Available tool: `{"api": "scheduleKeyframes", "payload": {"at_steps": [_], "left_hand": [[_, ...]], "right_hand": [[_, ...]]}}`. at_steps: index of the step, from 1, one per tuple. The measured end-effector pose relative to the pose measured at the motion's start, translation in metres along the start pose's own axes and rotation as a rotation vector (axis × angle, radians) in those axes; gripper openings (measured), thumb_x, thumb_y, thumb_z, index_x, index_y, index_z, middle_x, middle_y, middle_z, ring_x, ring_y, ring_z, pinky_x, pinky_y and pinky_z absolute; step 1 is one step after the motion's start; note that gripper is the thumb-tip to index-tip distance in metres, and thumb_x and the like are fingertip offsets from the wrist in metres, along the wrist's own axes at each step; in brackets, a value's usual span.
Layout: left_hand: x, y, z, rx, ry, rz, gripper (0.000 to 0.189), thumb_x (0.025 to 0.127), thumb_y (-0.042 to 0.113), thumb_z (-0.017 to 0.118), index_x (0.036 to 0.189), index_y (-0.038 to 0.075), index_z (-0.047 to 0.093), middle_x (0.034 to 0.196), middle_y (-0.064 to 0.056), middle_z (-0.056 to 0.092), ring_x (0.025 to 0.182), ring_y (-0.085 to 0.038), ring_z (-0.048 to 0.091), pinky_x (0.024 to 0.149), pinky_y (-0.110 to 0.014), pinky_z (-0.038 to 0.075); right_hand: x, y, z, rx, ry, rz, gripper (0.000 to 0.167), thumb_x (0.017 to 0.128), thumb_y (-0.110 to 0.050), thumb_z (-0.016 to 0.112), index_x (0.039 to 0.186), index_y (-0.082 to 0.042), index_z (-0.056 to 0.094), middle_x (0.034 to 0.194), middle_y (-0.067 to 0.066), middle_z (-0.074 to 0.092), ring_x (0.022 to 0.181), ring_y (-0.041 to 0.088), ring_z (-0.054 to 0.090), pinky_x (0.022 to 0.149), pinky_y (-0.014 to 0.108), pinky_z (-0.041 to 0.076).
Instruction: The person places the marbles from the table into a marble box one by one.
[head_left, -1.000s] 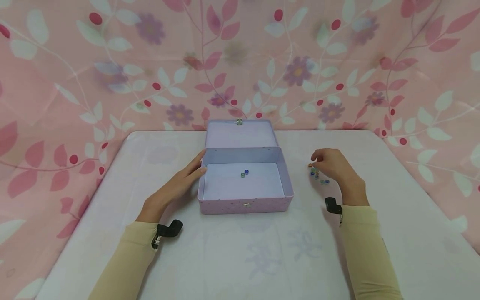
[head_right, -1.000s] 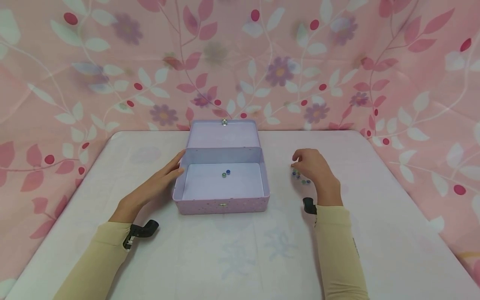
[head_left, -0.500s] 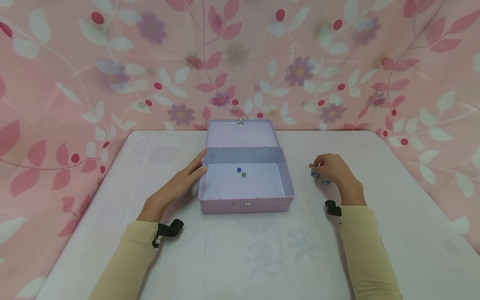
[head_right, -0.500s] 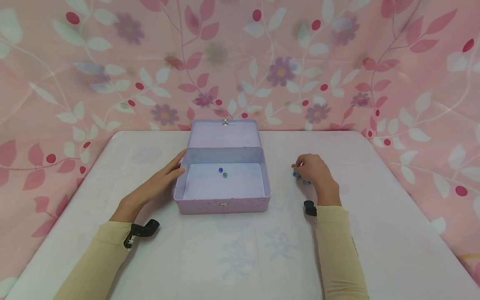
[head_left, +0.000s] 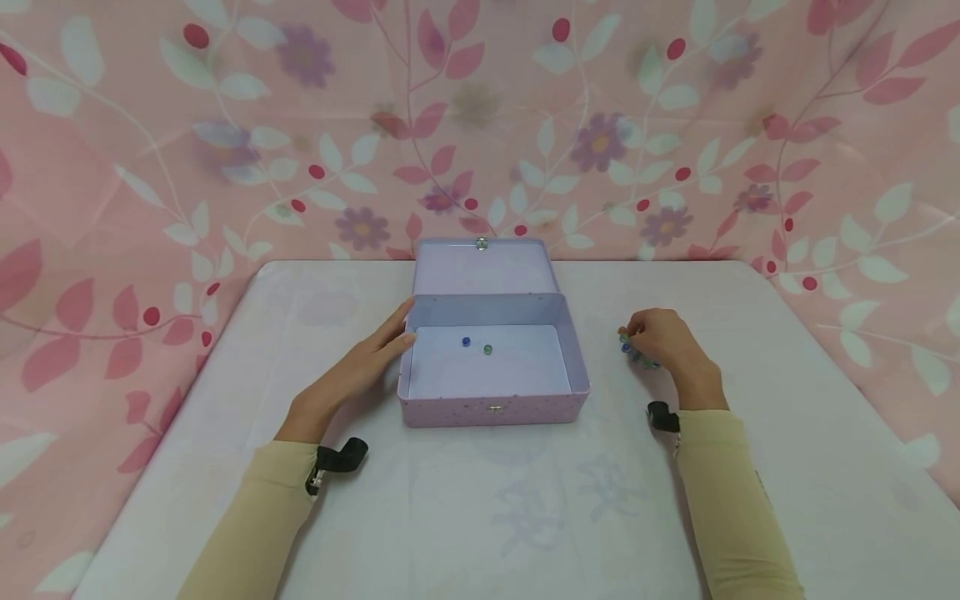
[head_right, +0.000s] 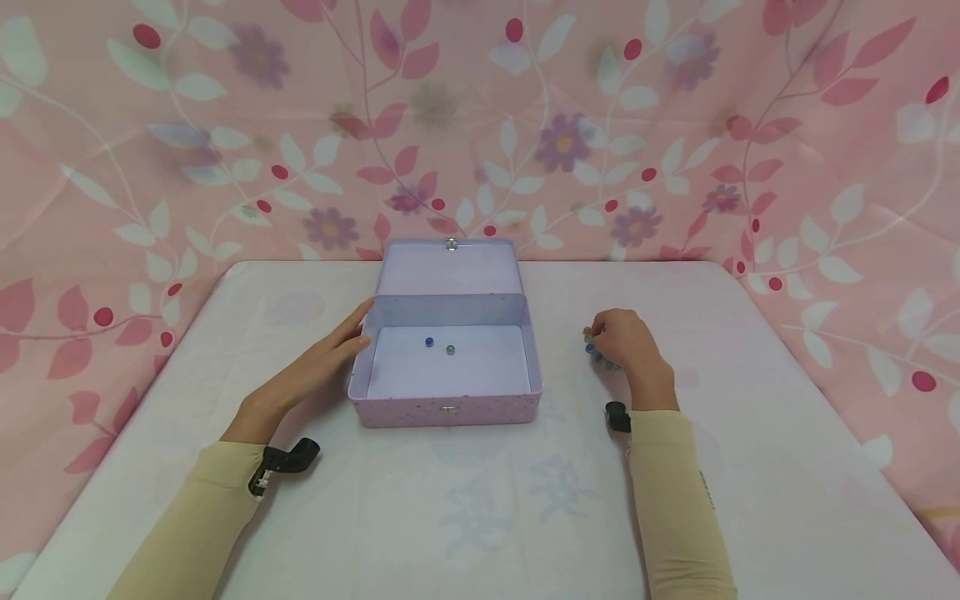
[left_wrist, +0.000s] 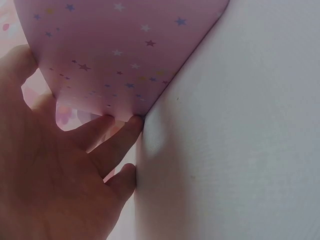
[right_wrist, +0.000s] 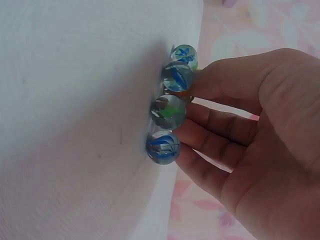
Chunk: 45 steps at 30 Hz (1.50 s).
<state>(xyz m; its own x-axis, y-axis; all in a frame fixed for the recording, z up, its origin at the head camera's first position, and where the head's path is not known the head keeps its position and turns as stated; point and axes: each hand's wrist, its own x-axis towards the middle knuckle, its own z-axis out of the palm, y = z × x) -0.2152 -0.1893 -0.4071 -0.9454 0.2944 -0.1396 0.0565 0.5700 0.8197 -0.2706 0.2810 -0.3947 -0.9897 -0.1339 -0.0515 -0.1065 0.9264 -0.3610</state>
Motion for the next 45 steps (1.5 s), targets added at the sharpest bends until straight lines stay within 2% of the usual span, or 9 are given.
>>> {"api": "scheduleKeyframes", "payload": {"at_steps": [6,13,19,24,28,33,40,45], "left_hand": [[-0.002,-0.001,-0.001,0.005,0.008,-0.007,0.060,0.098,0.066,0.039,0.148,0.065,0.005,0.165,0.019,0.010,0.156,-0.023,0.014,0.120,-0.068,0.010],[-0.001,-0.002,-0.001,-0.004,0.007,-0.003,0.062,0.097,0.068,0.040,0.148,0.065,0.006,0.166,0.015,0.013,0.156,-0.023,0.015,0.120,-0.067,0.010],[0.001,-0.004,0.000,-0.015,0.003,-0.001,0.060,0.099,0.062,0.042,0.148,0.065,0.008,0.166,0.011,0.018,0.155,-0.021,0.016,0.120,-0.066,0.011],[0.003,-0.003,-0.001,-0.021,-0.008,0.013,0.059,0.101,0.060,0.041,0.149,0.064,0.008,0.166,0.006,0.020,0.155,-0.023,0.017,0.120,-0.066,0.011],[0.004,-0.004,-0.002,-0.017,0.001,0.022,0.059,0.102,0.058,0.041,0.150,0.062,0.008,0.166,0.003,0.021,0.155,-0.025,0.018,0.121,-0.065,0.011],[0.005,-0.005,-0.004,-0.018,0.001,0.023,0.060,0.101,0.059,0.041,0.151,0.061,0.007,0.166,0.006,0.020,0.155,-0.024,0.018,0.122,-0.063,0.011],[0.005,-0.006,-0.004,-0.023,-0.003,0.026,0.060,0.101,0.059,0.041,0.150,0.061,0.007,0.166,0.010,0.018,0.155,-0.022,0.017,0.122,-0.063,0.011],[0.006,-0.007,-0.004,-0.027,-0.007,0.033,0.060,0.102,0.056,0.042,0.151,0.060,0.007,0.166,0.011,0.017,0.155,-0.022,0.017,0.122,-0.062,0.011]], "right_hand": [[0.003,-0.004,-0.004,0.015,0.014,0.017,0.020,0.092,-0.013,0.057,0.099,-0.001,0.072,0.096,0.018,0.064,0.087,0.031,0.055,0.073,0.040,0.048],[0.005,-0.014,-0.011,0.035,0.059,-0.074,0.025,0.090,-0.010,0.054,0.104,0.000,0.071,0.095,0.018,0.064,0.088,0.032,0.055,0.079,0.045,0.047],[0.001,-0.027,-0.014,0.097,0.073,-0.083,0.026,0.093,-0.011,0.053,0.109,-0.001,0.071,0.094,0.015,0.064,0.086,0.028,0.055,0.076,0.039,0.047],[0.000,-0.040,-0.017,0.119,0.119,-0.149,0.025,0.094,-0.010,0.052,0.106,-0.002,0.071,0.095,0.014,0.064,0.079,0.026,0.060,0.075,0.038,0.047],[0.000,-0.055,-0.021,0.136,0.144,-0.217,0.022,0.094,-0.010,0.054,0.105,-0.003,0.072,0.098,0.014,0.065,0.085,0.027,0.060,0.080,0.042,0.050],[-0.003,-0.073,-0.024,0.157,0.173,-0.273,0.018,0.093,-0.008,0.057,0.103,-0.004,0.072,0.097,0.013,0.067,0.090,0.028,0.060,0.086,0.046,0.050],[-0.010,-0.097,-0.023,0.205,0.141,-0.326,0.017,0.093,-0.005,0.059,0.104,-0.003,0.072,0.099,0.012,0.067,0.094,0.027,0.062,0.091,0.050,0.052],[-0.015,-0.112,-0.018,0.208,0.114,-0.372,0.017,0.091,-0.001,0.060,0.103,-0.003,0.073,0.098,0.011,0.067,0.091,0.025,0.063,0.088,0.044,0.053]]}}
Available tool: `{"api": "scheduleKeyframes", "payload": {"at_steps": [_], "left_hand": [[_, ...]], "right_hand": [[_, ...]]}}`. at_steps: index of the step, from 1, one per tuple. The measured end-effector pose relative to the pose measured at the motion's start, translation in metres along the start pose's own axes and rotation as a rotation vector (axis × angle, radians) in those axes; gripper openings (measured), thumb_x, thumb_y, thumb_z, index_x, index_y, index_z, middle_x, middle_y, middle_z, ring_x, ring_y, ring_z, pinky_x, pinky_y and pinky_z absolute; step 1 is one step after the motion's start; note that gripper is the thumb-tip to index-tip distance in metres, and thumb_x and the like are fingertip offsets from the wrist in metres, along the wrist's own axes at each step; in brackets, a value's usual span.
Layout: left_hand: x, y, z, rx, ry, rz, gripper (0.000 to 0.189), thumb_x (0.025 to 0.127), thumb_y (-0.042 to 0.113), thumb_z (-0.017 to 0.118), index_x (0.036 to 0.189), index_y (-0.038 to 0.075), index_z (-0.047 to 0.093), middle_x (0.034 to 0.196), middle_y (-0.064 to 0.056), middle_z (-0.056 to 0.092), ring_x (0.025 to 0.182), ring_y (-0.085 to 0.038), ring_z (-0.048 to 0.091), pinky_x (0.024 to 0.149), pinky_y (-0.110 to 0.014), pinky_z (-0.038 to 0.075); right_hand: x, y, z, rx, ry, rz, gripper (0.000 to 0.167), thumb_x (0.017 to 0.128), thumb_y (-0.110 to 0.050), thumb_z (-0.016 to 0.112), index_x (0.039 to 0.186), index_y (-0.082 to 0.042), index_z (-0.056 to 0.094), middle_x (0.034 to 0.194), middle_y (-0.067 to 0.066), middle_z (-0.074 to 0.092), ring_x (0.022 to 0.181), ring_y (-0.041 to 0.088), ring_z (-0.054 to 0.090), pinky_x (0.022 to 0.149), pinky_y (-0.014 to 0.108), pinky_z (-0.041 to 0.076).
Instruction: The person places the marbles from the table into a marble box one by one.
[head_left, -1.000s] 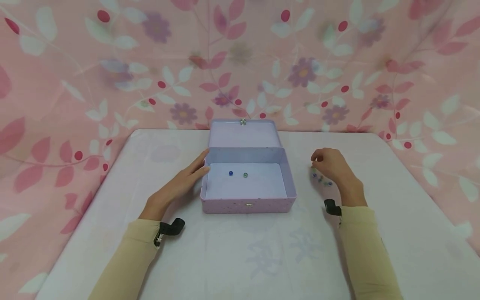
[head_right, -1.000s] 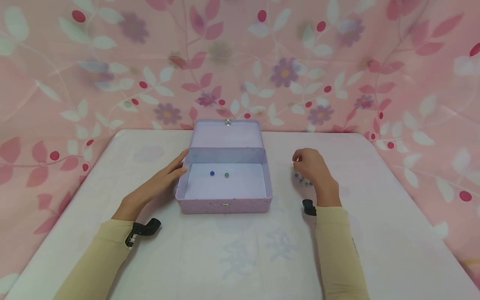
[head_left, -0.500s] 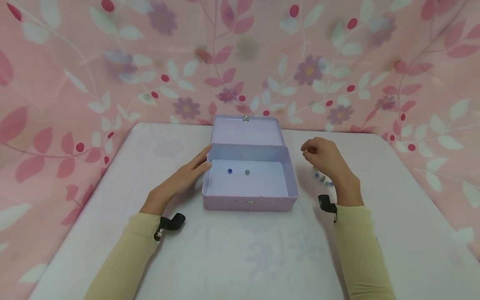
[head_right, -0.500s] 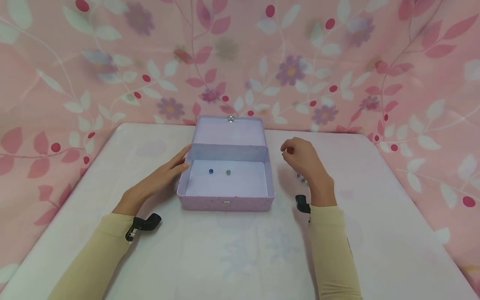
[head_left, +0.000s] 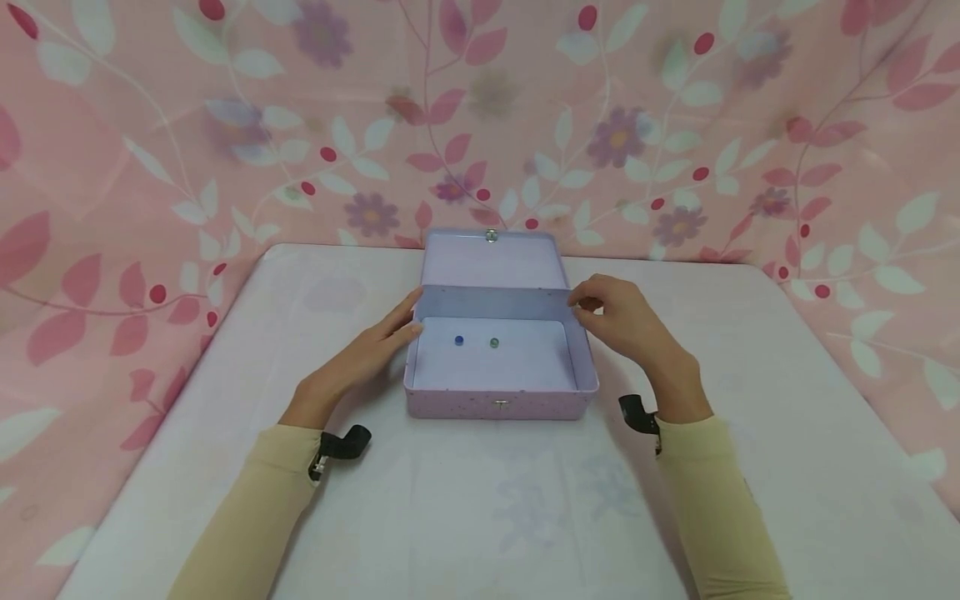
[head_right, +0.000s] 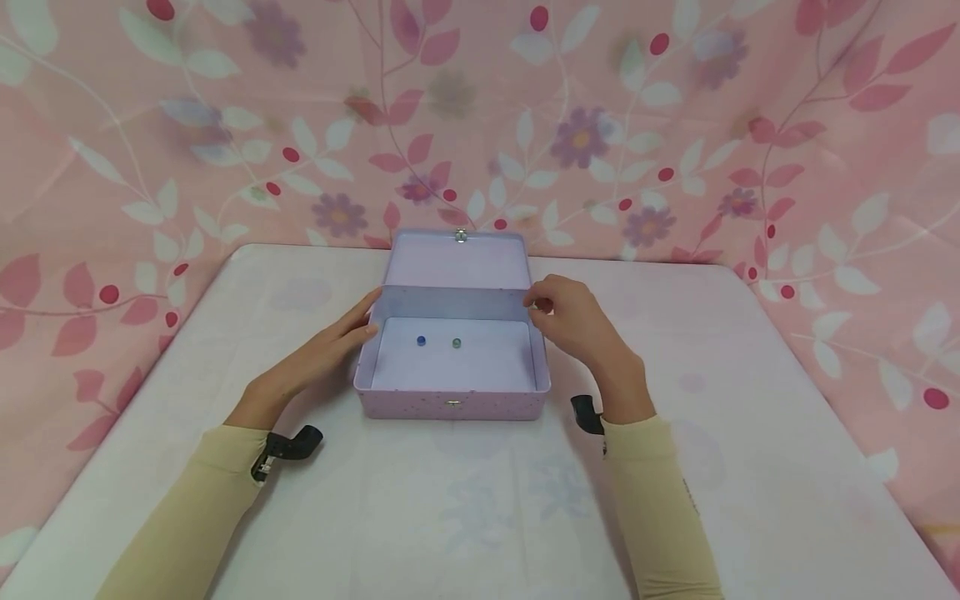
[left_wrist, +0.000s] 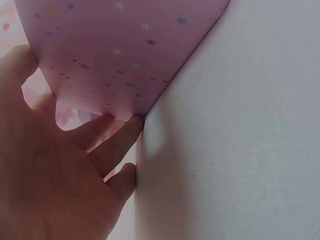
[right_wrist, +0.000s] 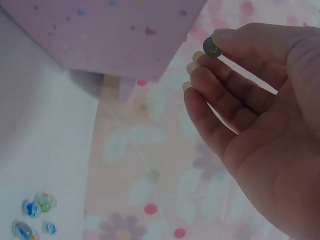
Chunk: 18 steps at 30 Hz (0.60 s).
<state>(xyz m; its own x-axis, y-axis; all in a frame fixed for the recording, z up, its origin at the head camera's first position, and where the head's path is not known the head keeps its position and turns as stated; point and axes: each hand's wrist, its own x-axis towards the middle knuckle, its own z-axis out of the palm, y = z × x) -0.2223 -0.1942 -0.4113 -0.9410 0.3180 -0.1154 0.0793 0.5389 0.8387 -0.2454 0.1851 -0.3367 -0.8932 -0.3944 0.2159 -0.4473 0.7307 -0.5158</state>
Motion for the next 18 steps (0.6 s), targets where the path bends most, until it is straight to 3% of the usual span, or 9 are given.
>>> {"api": "scheduleKeyframes", "payload": {"at_steps": [10,18], "left_hand": [[0.001,0.001,0.000,-0.005,0.005,0.004,0.060,0.102,0.057,0.041,0.150,0.061,0.006,0.167,0.002,0.018,0.155,-0.023,0.018,0.122,-0.062,0.012],[0.000,0.002,0.001,-0.004,0.002,-0.001,0.062,0.101,0.060,0.041,0.152,0.059,0.006,0.167,0.003,0.018,0.155,-0.024,0.018,0.122,-0.062,0.012]], "right_hand": [[0.003,-0.020,0.019,0.025,-0.103,-0.063,0.014,0.089,-0.001,0.065,0.101,-0.004,0.072,0.097,0.008,0.067,0.091,0.023,0.061,0.084,0.040,0.053],[0.007,-0.025,0.041,-0.075,-0.196,-0.154,0.012,0.088,-0.002,0.066,0.096,-0.001,0.074,0.086,0.007,0.066,0.080,0.020,0.057,0.074,0.034,0.051]]}}
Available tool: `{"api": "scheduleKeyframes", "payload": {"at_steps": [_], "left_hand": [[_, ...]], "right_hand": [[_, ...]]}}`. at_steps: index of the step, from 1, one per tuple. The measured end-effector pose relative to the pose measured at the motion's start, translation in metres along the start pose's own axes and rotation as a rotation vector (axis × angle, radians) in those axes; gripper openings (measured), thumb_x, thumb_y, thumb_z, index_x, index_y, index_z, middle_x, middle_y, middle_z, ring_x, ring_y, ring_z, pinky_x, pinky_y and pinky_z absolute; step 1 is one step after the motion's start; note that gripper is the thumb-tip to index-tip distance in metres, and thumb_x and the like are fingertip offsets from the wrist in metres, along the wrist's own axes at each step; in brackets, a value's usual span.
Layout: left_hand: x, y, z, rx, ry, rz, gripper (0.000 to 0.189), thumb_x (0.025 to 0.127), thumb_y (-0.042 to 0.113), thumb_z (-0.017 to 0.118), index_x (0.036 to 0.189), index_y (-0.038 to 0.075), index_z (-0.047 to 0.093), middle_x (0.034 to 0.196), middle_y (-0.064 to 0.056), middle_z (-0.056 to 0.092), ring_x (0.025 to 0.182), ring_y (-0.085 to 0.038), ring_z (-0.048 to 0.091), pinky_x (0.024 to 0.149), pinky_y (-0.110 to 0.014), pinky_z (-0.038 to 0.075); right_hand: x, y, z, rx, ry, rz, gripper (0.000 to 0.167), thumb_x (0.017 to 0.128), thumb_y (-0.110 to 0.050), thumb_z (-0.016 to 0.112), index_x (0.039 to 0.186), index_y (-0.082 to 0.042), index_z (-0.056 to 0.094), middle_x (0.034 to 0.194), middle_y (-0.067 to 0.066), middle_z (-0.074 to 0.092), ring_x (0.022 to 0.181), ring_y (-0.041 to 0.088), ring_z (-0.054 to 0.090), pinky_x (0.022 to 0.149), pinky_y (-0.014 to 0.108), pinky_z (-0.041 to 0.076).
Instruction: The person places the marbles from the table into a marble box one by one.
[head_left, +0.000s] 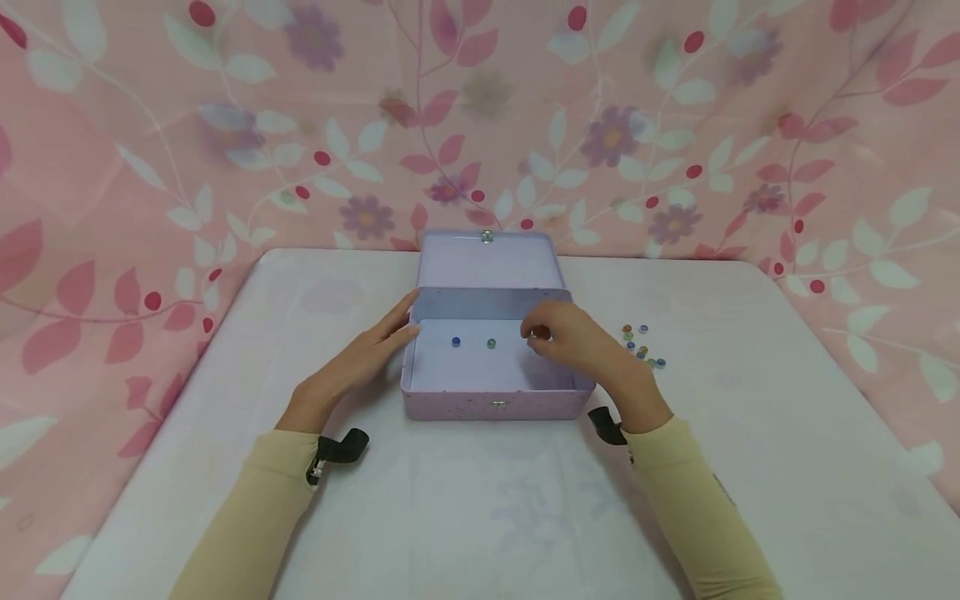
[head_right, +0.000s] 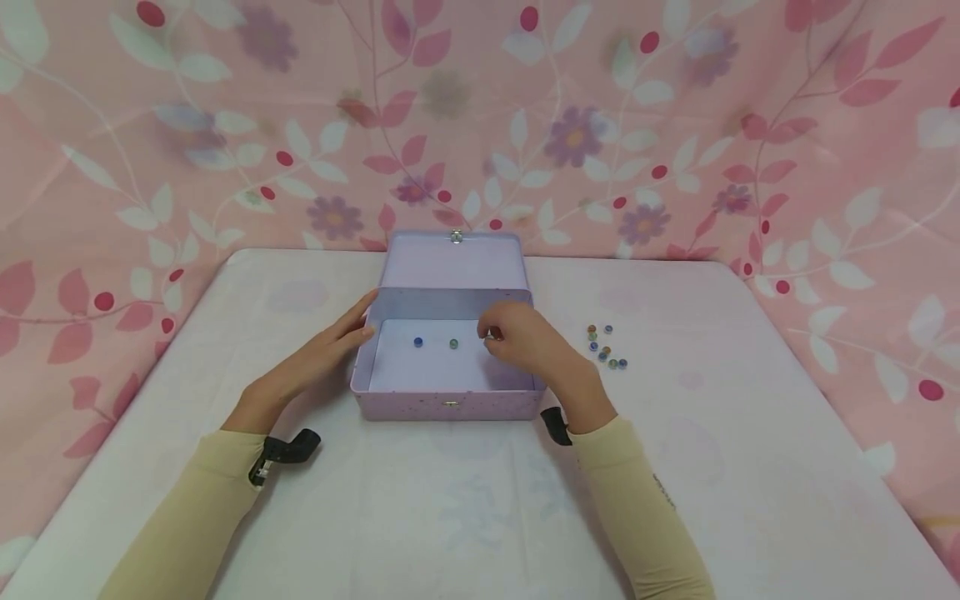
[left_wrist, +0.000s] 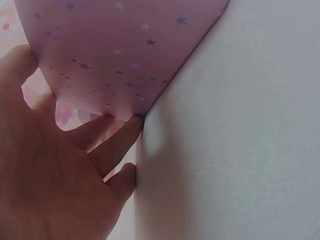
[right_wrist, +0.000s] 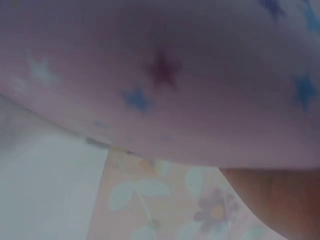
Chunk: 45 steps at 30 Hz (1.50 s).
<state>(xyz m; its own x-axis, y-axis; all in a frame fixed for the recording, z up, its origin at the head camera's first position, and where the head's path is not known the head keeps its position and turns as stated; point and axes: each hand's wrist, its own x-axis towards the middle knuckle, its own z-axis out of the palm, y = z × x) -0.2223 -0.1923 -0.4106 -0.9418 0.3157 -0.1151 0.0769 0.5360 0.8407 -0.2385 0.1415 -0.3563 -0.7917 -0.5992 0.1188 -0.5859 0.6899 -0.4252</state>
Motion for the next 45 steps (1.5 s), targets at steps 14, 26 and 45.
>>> {"api": "scheduleKeyframes", "payload": {"at_steps": [14,26,45], "left_hand": [[-0.003,0.002,0.001,-0.003,0.003,0.007,0.062,0.099,0.063,0.041,0.151,0.060,0.007,0.167,0.007,0.017,0.155,-0.024,0.018,0.122,-0.063,0.012],[0.000,0.002,0.001,-0.002,-0.005,0.007,0.062,0.102,0.056,0.041,0.153,0.057,0.006,0.167,0.003,0.018,0.155,-0.025,0.016,0.121,-0.064,0.011],[-0.001,0.000,0.001,-0.011,-0.003,0.010,0.061,0.101,0.059,0.042,0.150,0.061,0.006,0.167,0.006,0.017,0.155,-0.024,0.017,0.121,-0.064,0.012]], "right_hand": [[0.000,-0.013,0.026,-0.088,-0.202,0.074,0.016,0.089,0.001,0.060,0.090,-0.008,0.072,0.087,0.002,0.068,0.079,0.016,0.055,0.076,0.032,0.050],[-0.001,-0.017,0.027,-0.164,-0.216,0.111,0.020,0.085,0.005,0.055,0.084,-0.007,0.071,0.080,0.002,0.066,0.075,0.017,0.054,0.073,0.033,0.050],[-0.003,-0.015,0.011,-0.058,-0.115,0.114,0.020,0.093,-0.010,0.062,0.109,-0.007,0.072,0.087,0.002,0.064,0.081,0.018,0.055,0.075,0.033,0.049]]}}
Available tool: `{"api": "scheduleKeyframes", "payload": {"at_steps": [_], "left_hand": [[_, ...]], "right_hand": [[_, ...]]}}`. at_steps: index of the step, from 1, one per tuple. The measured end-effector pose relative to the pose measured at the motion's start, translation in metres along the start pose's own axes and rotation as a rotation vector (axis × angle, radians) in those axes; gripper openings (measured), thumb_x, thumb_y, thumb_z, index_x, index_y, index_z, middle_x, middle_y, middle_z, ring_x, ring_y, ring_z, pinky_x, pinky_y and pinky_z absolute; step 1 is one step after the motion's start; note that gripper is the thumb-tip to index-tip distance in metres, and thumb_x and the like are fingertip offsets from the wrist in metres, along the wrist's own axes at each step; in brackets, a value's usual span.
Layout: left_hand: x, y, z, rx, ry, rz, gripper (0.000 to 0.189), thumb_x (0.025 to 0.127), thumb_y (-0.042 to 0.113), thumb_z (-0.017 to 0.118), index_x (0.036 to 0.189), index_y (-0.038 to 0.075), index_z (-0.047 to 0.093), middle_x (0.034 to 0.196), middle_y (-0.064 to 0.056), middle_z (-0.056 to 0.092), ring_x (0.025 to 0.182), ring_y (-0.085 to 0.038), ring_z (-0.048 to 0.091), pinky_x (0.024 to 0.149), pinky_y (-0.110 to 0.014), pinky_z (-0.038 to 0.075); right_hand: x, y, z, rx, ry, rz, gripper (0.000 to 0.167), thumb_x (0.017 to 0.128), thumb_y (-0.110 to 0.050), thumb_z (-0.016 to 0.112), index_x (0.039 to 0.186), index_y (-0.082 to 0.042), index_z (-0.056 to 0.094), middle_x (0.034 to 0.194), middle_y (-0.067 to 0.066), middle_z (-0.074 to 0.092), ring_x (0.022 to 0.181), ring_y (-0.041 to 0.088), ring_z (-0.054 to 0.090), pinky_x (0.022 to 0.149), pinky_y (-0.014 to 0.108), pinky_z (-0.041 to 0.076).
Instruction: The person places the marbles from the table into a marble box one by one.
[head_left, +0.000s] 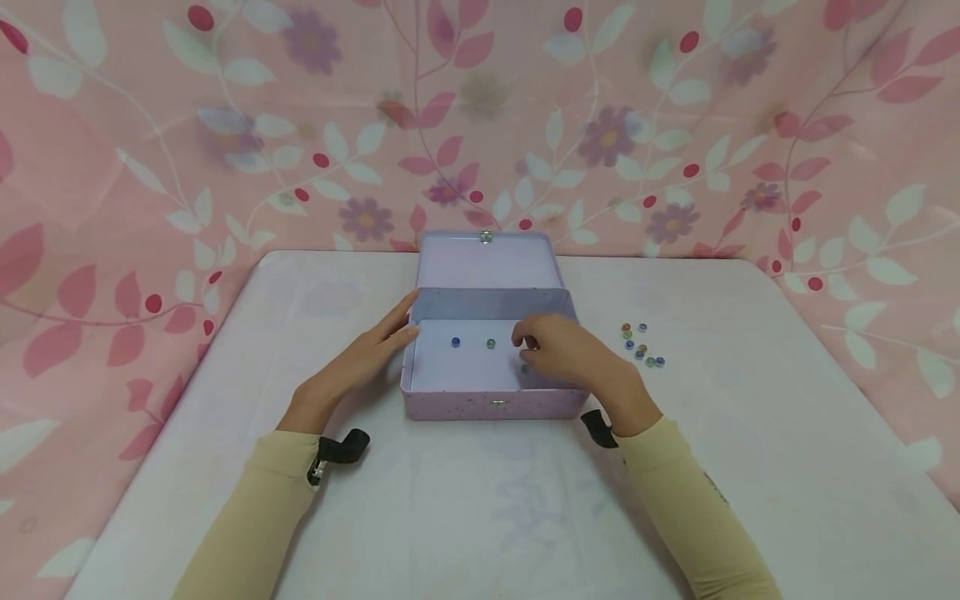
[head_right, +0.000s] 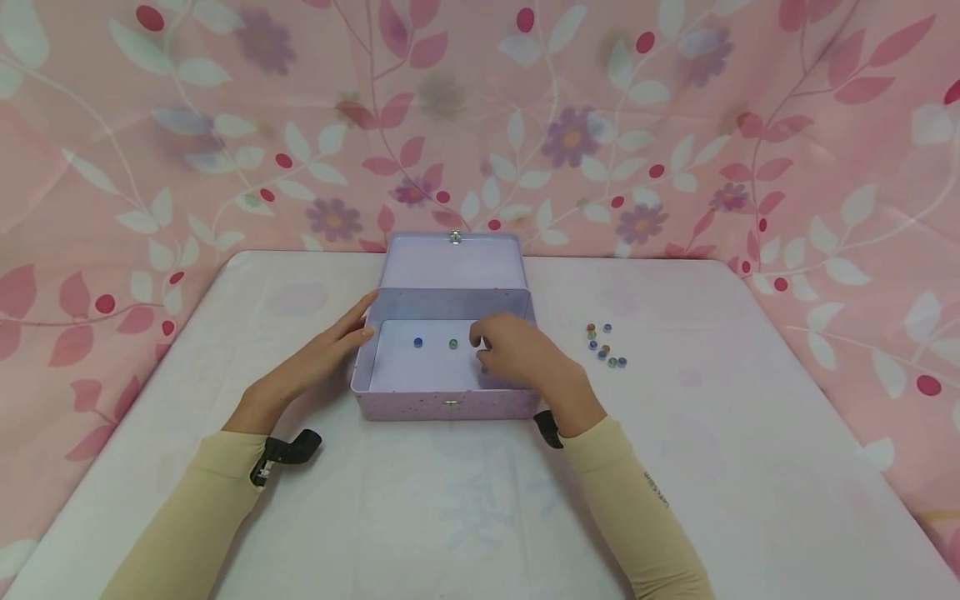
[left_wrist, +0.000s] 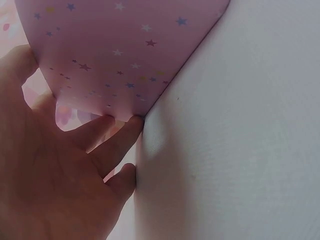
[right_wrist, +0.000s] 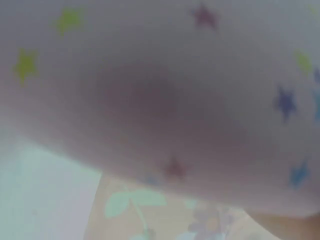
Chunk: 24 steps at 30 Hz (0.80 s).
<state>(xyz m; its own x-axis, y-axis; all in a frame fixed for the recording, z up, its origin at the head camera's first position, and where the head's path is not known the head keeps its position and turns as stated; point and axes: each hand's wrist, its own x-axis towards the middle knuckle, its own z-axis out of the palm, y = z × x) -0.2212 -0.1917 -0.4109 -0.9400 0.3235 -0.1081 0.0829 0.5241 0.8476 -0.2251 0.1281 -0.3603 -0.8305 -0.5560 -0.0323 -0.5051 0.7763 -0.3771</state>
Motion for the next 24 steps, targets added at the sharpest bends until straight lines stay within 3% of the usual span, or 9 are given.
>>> {"api": "scheduleKeyframes", "payload": {"at_steps": [9,24], "left_hand": [[0.000,0.000,0.000,0.004,-0.004,0.003,0.061,0.102,0.058,0.040,0.152,0.059,0.005,0.167,0.002,0.017,0.155,-0.024,0.017,0.121,-0.063,0.012],[0.000,0.000,0.000,0.001,-0.003,0.009,0.064,0.099,0.063,0.041,0.153,0.058,0.006,0.167,0.002,0.017,0.155,-0.023,0.016,0.122,-0.063,0.012]], "right_hand": [[-0.002,0.008,-0.014,0.005,0.125,-0.057,0.017,0.091,-0.008,0.066,0.107,-0.005,0.072,0.095,0.005,0.069,0.087,0.019,0.061,0.080,0.037,0.054],[-0.017,0.038,-0.046,0.118,0.231,0.030,0.019,0.091,-0.004,0.061,0.107,-0.004,0.071,0.097,0.010,0.068,0.091,0.024,0.060,0.083,0.039,0.050]]}}
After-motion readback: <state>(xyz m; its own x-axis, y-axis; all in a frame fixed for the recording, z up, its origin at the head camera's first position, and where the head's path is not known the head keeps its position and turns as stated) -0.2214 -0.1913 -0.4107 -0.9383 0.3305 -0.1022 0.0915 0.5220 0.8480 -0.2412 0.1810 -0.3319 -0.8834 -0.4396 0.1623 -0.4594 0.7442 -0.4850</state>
